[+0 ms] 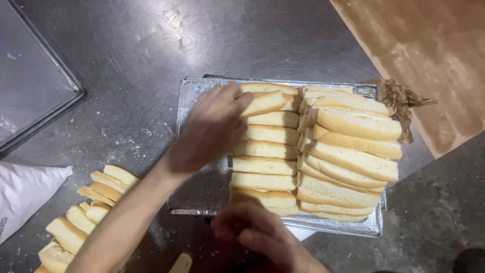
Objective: The person organizes pieces of bread by picking them up from a pile and stacking them onto a metal tray.
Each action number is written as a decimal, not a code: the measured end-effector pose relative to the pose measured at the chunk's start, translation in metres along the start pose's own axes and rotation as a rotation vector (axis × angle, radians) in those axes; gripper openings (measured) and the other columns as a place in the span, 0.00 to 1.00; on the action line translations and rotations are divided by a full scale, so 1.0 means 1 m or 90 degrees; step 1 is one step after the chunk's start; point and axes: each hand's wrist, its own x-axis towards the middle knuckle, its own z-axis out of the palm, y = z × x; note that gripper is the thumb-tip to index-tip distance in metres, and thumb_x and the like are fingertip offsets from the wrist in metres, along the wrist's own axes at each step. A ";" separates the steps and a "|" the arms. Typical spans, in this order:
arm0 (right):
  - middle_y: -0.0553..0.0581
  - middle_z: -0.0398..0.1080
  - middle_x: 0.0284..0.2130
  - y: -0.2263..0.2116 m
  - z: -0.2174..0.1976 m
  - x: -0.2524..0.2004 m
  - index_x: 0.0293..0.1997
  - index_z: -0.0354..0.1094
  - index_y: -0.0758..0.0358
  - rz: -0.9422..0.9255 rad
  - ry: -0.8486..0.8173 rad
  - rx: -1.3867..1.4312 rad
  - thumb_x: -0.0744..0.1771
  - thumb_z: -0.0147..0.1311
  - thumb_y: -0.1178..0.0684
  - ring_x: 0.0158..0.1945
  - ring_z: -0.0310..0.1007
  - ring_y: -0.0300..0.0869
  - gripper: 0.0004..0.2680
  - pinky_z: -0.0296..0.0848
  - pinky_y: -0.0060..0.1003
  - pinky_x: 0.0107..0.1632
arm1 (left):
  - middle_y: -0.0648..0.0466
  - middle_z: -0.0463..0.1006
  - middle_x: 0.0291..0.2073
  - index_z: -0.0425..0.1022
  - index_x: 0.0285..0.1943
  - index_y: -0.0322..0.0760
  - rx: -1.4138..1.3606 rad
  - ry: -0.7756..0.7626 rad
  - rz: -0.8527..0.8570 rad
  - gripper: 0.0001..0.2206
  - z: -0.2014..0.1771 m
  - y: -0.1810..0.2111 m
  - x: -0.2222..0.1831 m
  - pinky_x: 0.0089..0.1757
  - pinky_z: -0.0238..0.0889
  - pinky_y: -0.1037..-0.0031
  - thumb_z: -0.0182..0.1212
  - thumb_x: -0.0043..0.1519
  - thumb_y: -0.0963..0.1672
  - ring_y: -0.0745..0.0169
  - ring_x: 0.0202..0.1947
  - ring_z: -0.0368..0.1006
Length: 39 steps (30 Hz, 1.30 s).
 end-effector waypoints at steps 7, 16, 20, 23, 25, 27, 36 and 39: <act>0.54 0.72 0.49 0.017 -0.010 -0.022 0.59 0.67 0.65 0.042 0.002 -0.167 0.67 0.56 0.53 0.57 0.70 0.38 0.15 0.67 0.35 0.63 | 0.33 0.73 0.52 0.74 0.54 0.21 0.062 -0.260 -0.029 0.15 0.096 0.002 0.023 0.52 0.62 0.45 0.48 0.59 0.34 0.41 0.53 0.68; 0.55 0.72 0.51 0.038 0.005 -0.020 0.59 0.67 0.66 -0.161 -0.015 -0.473 0.66 0.57 0.60 0.55 0.72 0.40 0.15 0.73 0.36 0.57 | 0.33 0.73 0.54 0.70 0.64 0.21 0.020 -0.009 -0.071 0.17 -0.018 0.023 -0.050 0.53 0.66 0.56 0.55 0.71 0.43 0.40 0.53 0.70; 0.57 0.73 0.52 0.075 0.023 -0.004 0.61 0.66 0.65 -0.192 -0.164 -0.561 0.67 0.59 0.59 0.56 0.73 0.44 0.15 0.72 0.39 0.60 | 0.41 0.79 0.43 0.71 0.64 0.32 -0.059 -0.166 -0.501 0.16 -0.111 0.039 -0.170 0.50 0.72 0.59 0.55 0.70 0.45 0.45 0.44 0.78; 0.59 0.69 0.55 0.121 0.054 0.023 0.63 0.64 0.65 -0.222 -0.304 -0.769 0.63 0.63 0.56 0.58 0.70 0.49 0.21 0.70 0.42 0.58 | 0.34 0.78 0.44 0.75 0.56 0.24 0.046 -0.214 -0.673 0.16 -0.166 0.049 -0.238 0.48 0.69 0.50 0.60 0.64 0.43 0.37 0.46 0.77; 0.64 0.65 0.59 0.160 0.067 0.047 0.64 0.61 0.66 -0.228 -0.436 -0.905 0.61 0.64 0.56 0.61 0.64 0.56 0.24 0.65 0.46 0.61 | 0.32 0.80 0.45 0.76 0.56 0.26 0.097 -0.297 -0.913 0.18 -0.191 0.059 -0.286 0.59 0.66 0.50 0.55 0.71 0.48 0.36 0.54 0.75; 0.66 0.63 0.60 0.199 0.069 0.069 0.65 0.61 0.64 -0.238 -0.530 -1.083 0.60 0.63 0.55 0.62 0.61 0.59 0.26 0.62 0.51 0.60 | 0.30 0.74 0.55 0.70 0.65 0.30 0.094 -0.214 -1.013 0.23 -0.203 0.075 -0.333 0.59 0.66 0.48 0.56 0.67 0.50 0.32 0.59 0.71; 0.63 0.70 0.48 0.235 0.044 0.115 0.59 0.66 0.64 -0.268 -0.280 -1.088 0.69 0.49 0.54 0.50 0.69 0.53 0.12 0.67 0.48 0.55 | 0.32 0.48 0.75 0.43 0.80 0.37 -0.083 -0.041 -1.227 0.41 -0.206 0.089 -0.471 0.65 0.43 0.37 0.51 0.65 0.60 0.32 0.75 0.42; 0.64 0.73 0.41 0.214 0.057 0.122 0.57 0.66 0.69 -0.259 -0.152 -0.912 0.71 0.45 0.50 0.43 0.74 0.51 0.13 0.72 0.48 0.47 | 0.35 0.48 0.75 0.41 0.81 0.41 -0.160 0.019 -1.324 0.43 -0.200 0.073 -0.503 0.65 0.47 0.37 0.50 0.61 0.61 0.33 0.74 0.49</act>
